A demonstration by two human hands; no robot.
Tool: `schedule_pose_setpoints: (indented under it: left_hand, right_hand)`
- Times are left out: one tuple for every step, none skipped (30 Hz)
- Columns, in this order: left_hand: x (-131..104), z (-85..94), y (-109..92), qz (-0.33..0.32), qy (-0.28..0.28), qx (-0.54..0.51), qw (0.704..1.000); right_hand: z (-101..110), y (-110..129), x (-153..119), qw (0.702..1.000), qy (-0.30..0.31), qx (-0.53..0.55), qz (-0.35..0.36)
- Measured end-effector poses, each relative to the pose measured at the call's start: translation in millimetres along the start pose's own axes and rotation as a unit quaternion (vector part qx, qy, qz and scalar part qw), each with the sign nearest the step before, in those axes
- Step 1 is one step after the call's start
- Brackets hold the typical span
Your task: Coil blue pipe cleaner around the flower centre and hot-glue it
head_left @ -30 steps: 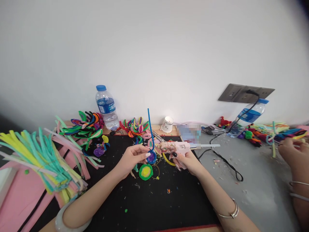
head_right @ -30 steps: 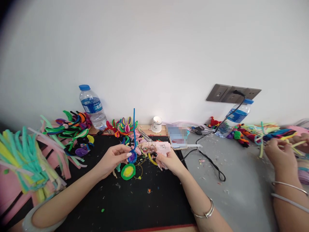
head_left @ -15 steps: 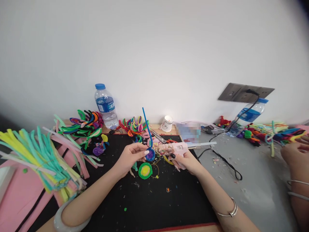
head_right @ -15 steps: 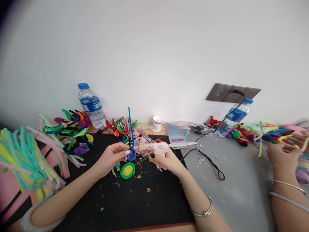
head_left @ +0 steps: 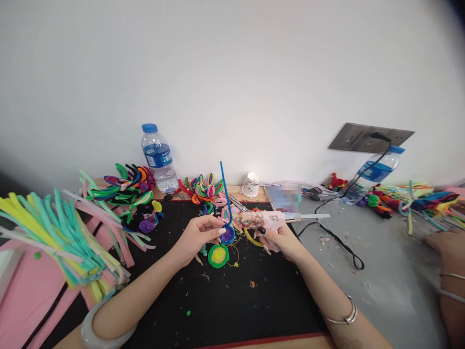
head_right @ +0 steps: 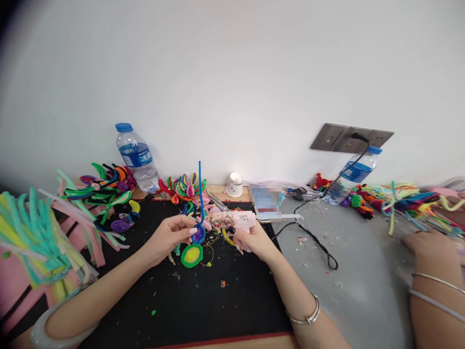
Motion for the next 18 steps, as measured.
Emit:
schedule_pose_setpoints:
  left_hand:
    - [-0.1, -0.3, 0.3, 0.002, 0.004, 0.003, 1.0]
    - [-0.3, -0.7, 0.4, 0.002, 0.007, 0.007, 1.0]
    - [-0.5, -0.9, 0.4, 0.003, 0.009, 0.009, 1.0]
    - [-0.6, -1.1, 0.3, 0.003, 0.011, 0.01, 1.0]
    - [-0.7, -1.2, 0.3, 0.004, 0.011, 0.012, 1.0]
    - [-0.8, -1.3, 0.3, 0.005, 0.013, 0.014, 1.0]
    - [-0.7, -1.4, 0.2, 0.005, 0.014, 0.016, 1.0]
    - [-0.6, -1.5, 0.2, 0.006, 0.015, 0.017, 1.0]
    - [-0.5, -1.2, 0.2, 0.005, 0.013, 0.016, 1.0]
    - [-0.3, -0.7, 0.0, 0.004, 0.01, 0.014, 1.0]
    - [-0.2, 0.0, -0.5, 0.001, 0.004, 0.009, 1.0]
    - [-0.1, 1.0, -1.1, -0.002, -0.004, 0.002, 1.0]
    - [0.0, 1.9, -1.9, -0.007, -0.011, -0.004, 1.0]
    - [0.0, 2.6, -2.9, -0.013, -0.017, -0.01, 1.0]
    - [0.0, 3.1, -3.9, -0.017, -0.021, -0.015, 1.0]
    - [0.1, 3.4, -4.8, -0.021, -0.024, -0.018, 0.999]
    - [0.2, 3.6, -5.6, -0.023, -0.026, -0.02, 0.999]
    - [0.2, 3.6, -6.2, -0.025, -0.026, -0.021, 0.999]
  right_hand:
    - [0.3, 0.2, -0.1, 1.0, -0.002, 0.003, 0.004]
    - [0.4, 0.5, -0.1, 1.0, -0.003, 0.005, 0.008]
    - [0.3, 0.6, -0.2, 1.0, -0.003, 0.005, 0.009]
    - [0.1, 0.9, -0.2, 1.0, -0.002, 0.004, 0.011]
    - [0.1, 1.4, -0.2, 1.0, -0.002, 0.005, 0.013]
    - [0.1, 2.0, -0.2, 1.0, -0.002, 0.006, 0.016]
    - [0.2, 2.3, -0.1, 1.0, -0.002, 0.007, 0.016]
    - [0.3, 2.4, -0.1, 1.0, -0.003, 0.008, 0.015]
    - [0.7, 2.4, 0.0, 1.0, -0.006, 0.01, 0.013]
    - [1.0, 2.2, 0.0, 1.0, -0.008, 0.013, 0.011]
    - [1.4, 1.9, 0.0, 1.0, -0.01, 0.016, 0.01]
    - [1.5, 1.7, 0.0, 1.0, -0.01, 0.018, 0.009]
    - [1.6, 1.6, -0.1, 1.0, -0.009, 0.019, 0.011]
    - [1.2, 1.4, -0.3, 1.0, -0.005, 0.018, 0.012]
    - [0.7, 1.0, -0.6, 1.0, 0.0, 0.014, 0.009]
    - [0.1, 0.5, -0.9, 1.0, 0.005, 0.009, 0.004]
    - [-0.4, 0.0, -1.2, 1.0, 0.009, 0.002, -0.002]
    - [-0.7, -0.2, -1.6, 1.0, 0.011, -0.005, -0.008]
Point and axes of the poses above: each hand's wrist, its own x-axis towards the middle knuckle, its own z-axis out of the back of the hand, y = z × x, the point moved 6 cm from there along x, towards the middle knuckle, and after that the axes turned 9 degrees about -x, right-handed, at the moved point
